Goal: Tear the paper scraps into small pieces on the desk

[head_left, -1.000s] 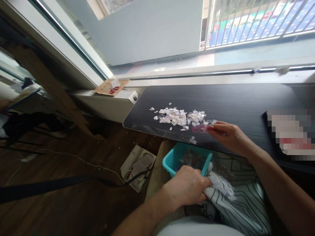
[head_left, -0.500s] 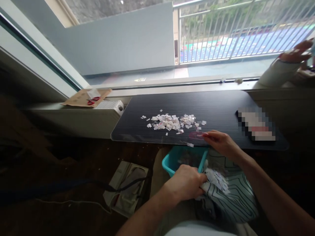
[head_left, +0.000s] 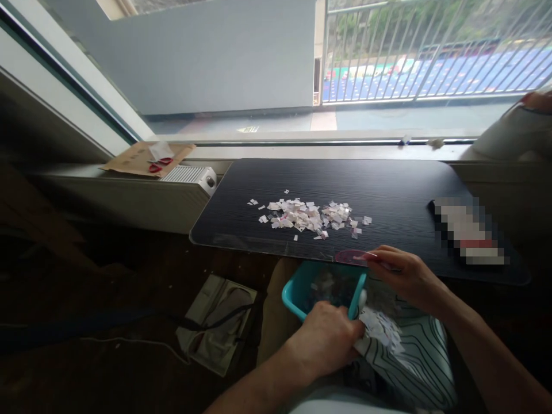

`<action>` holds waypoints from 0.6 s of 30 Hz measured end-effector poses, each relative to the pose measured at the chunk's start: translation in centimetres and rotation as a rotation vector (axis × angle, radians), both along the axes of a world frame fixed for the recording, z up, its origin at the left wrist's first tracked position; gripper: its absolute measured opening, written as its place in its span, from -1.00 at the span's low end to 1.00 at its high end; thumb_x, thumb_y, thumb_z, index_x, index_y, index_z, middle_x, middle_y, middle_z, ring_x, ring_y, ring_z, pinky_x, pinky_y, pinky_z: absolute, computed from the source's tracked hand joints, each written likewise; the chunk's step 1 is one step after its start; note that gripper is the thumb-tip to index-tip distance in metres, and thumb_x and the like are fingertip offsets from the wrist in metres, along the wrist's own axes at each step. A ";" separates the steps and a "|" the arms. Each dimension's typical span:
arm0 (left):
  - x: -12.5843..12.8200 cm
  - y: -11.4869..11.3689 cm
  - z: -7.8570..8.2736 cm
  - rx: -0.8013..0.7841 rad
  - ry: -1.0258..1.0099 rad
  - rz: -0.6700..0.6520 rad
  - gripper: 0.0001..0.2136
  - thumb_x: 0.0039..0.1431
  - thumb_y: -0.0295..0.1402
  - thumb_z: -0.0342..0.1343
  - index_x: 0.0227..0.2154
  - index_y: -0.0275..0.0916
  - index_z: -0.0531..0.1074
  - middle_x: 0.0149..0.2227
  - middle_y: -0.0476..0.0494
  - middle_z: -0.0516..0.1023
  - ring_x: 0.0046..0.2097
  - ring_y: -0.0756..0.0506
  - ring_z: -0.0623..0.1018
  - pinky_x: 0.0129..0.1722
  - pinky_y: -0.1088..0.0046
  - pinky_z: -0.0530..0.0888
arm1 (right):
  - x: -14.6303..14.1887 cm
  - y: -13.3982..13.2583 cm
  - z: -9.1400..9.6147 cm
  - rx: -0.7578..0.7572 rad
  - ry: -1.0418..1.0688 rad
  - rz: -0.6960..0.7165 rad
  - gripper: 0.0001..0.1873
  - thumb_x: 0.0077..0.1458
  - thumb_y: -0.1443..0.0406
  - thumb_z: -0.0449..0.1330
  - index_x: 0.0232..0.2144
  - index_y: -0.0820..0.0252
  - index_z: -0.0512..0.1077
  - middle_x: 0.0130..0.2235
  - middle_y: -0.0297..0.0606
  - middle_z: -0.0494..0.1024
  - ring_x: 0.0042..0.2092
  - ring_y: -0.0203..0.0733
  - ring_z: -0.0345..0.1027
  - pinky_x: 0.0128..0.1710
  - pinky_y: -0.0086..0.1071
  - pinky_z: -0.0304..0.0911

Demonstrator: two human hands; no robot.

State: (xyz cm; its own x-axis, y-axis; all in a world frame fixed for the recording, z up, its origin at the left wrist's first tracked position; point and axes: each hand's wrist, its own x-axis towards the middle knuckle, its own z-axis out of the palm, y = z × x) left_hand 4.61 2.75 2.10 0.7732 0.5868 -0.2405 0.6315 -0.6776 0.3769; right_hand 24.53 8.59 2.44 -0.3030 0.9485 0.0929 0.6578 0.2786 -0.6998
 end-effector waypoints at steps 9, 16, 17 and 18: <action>1.1 -2.3 -1.1 -0.029 0.032 0.080 -0.88 0.04 -0.32 0.14 -0.38 -0.26 0.42 -0.41 -0.16 0.48 -0.37 -0.15 0.49 -0.35 0.35 0.42 | 0.5 -1.9 -0.1 -0.064 0.023 0.038 -0.77 0.14 0.19 0.05 -0.33 0.14 0.48 -0.36 -0.27 0.47 -0.39 -0.28 0.31 -0.42 -0.45 0.22; 1.7 -3.4 -1.7 -0.045 0.074 0.044 -0.87 0.05 -0.34 0.12 -0.33 -0.25 0.41 -0.42 -0.15 0.48 -0.37 -0.17 0.50 -0.42 0.36 0.41 | -0.6 -1.3 0.7 -0.012 -0.131 0.211 -0.76 0.13 0.29 0.02 -0.26 0.11 0.49 -0.32 -0.27 0.52 -0.36 -0.26 0.37 -0.39 -0.45 0.24; 1.6 -3.6 -1.7 -0.039 0.080 0.045 -0.88 0.05 -0.35 0.12 -0.34 -0.25 0.41 -0.42 -0.15 0.48 -0.37 -0.17 0.51 -0.42 0.36 0.41 | -0.7 -1.0 0.9 0.013 -0.159 0.226 -0.75 0.12 0.30 0.02 -0.26 0.11 0.49 -0.32 -0.27 0.53 -0.34 -0.25 0.38 -0.38 -0.44 0.24; 1.5 -3.9 -1.7 -0.034 0.087 0.048 -0.89 0.05 -0.36 0.12 -0.34 -0.25 0.41 -0.42 -0.15 0.48 -0.37 -0.17 0.51 -0.42 0.36 0.41 | -0.7 -0.8 0.9 0.040 -0.182 0.227 -0.75 0.11 0.31 0.02 -0.27 0.11 0.50 -0.32 -0.27 0.53 -0.35 -0.25 0.38 -0.38 -0.44 0.23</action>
